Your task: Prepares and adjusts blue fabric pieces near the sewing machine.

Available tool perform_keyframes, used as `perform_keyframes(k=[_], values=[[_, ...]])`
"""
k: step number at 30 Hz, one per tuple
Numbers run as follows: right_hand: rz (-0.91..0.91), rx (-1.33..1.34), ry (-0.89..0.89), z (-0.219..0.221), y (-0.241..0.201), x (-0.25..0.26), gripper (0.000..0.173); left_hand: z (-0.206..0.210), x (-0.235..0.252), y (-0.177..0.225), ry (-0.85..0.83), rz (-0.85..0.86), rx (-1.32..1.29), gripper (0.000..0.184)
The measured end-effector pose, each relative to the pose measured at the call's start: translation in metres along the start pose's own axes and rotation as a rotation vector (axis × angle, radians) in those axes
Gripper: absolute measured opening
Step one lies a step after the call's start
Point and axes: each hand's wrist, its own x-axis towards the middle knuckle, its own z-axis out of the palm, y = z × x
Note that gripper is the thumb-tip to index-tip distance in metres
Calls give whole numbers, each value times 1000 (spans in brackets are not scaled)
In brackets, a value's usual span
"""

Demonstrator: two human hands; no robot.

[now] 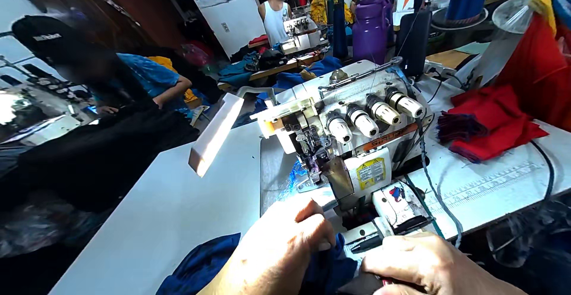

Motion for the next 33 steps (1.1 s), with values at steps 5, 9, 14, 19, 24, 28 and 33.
perform_keyframes(k=[5,9,14,19,24,28,33], values=[[41,-17,6,2,4,-2,34,2,3,3,4,-2,-37,20],[39,-84,48,-3,10,-8,41,0,1,0,10,-16,-55,21],[51,-103,56,6,19,-9,42,-1,0,3,1,-13,-72,21],[-13,-2,39,15,14,3,35,2,2,4,9,6,-75,19],[-45,49,47,11,5,6,35,2,0,-4,31,-12,-76,22],[18,-28,22,8,3,-3,37,-2,-1,-9,27,-100,-340,18],[98,-114,146,8,15,-5,47,-7,-1,-10,-25,-230,-595,12]])
